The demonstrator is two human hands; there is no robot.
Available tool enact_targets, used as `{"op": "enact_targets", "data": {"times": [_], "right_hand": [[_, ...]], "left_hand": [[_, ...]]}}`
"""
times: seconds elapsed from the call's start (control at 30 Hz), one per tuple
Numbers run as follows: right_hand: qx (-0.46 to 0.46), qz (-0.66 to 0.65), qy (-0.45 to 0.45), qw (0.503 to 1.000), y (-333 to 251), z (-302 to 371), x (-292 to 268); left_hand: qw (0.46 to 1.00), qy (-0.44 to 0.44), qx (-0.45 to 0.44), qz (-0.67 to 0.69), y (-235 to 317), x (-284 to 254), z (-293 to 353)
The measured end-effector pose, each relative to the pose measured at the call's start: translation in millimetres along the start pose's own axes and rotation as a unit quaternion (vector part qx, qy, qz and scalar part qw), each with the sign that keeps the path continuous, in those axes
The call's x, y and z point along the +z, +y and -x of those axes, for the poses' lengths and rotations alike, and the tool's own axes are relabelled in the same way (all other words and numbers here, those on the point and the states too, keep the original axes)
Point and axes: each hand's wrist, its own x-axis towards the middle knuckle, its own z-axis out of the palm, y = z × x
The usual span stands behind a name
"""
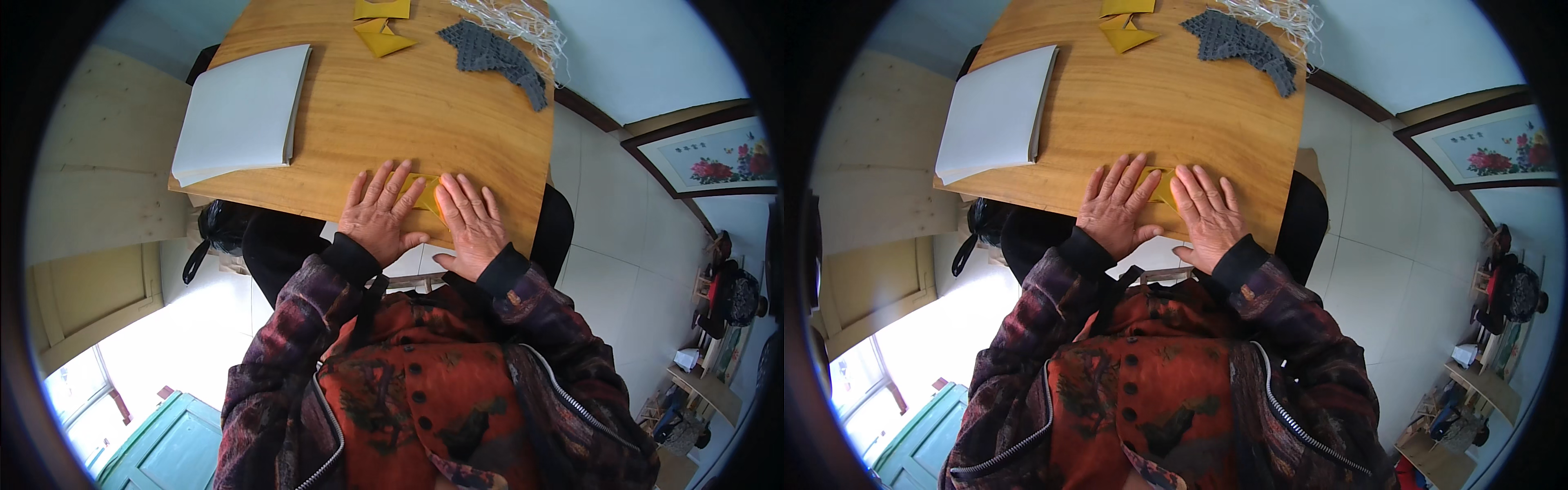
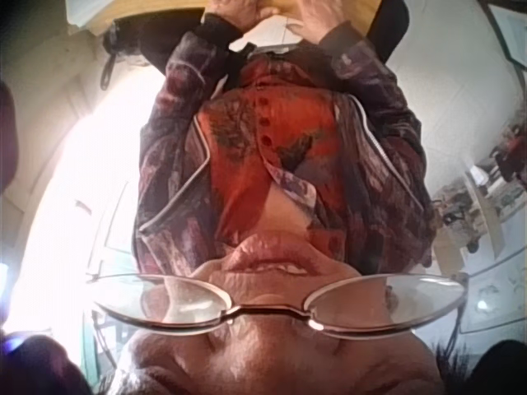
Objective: The person folds a yellow sheet of paper into a triangular shape on a wooden table, pressing the creases to form a compact folded piece. The person then picks up a white sheet and places a yellow sheet on top, aligning them on the table.
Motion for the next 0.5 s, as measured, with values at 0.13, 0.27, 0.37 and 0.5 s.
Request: {"op": "enact_targets", "data": {"times": [0.13,0.27,0.37,0.5], "right_hand": [[-0.003,0.013,-0.036,0.999,8.5,17.7,-9.3],[0.016,-0.014,-0.014,1.0,7.8,21.4,-11.0],[0.023,-0.023,0.008,0.999,2.7,11.2,-5.4],[0.029,-0.021,0.011,0.999,-1.0,4.6,0.0]], "left_hand": [[1.0,0.003,0.001,0.007,0.0,2.2,0.4],[1.0,-0.004,-0.001,0.015,0.8,0.7,1.2],[1.0,-0.017,0.0,0.013,0.4,-3.6,1.1],[0.999,-0.036,-0.003,0.015,0.9,-7.6,-0.2]]}}
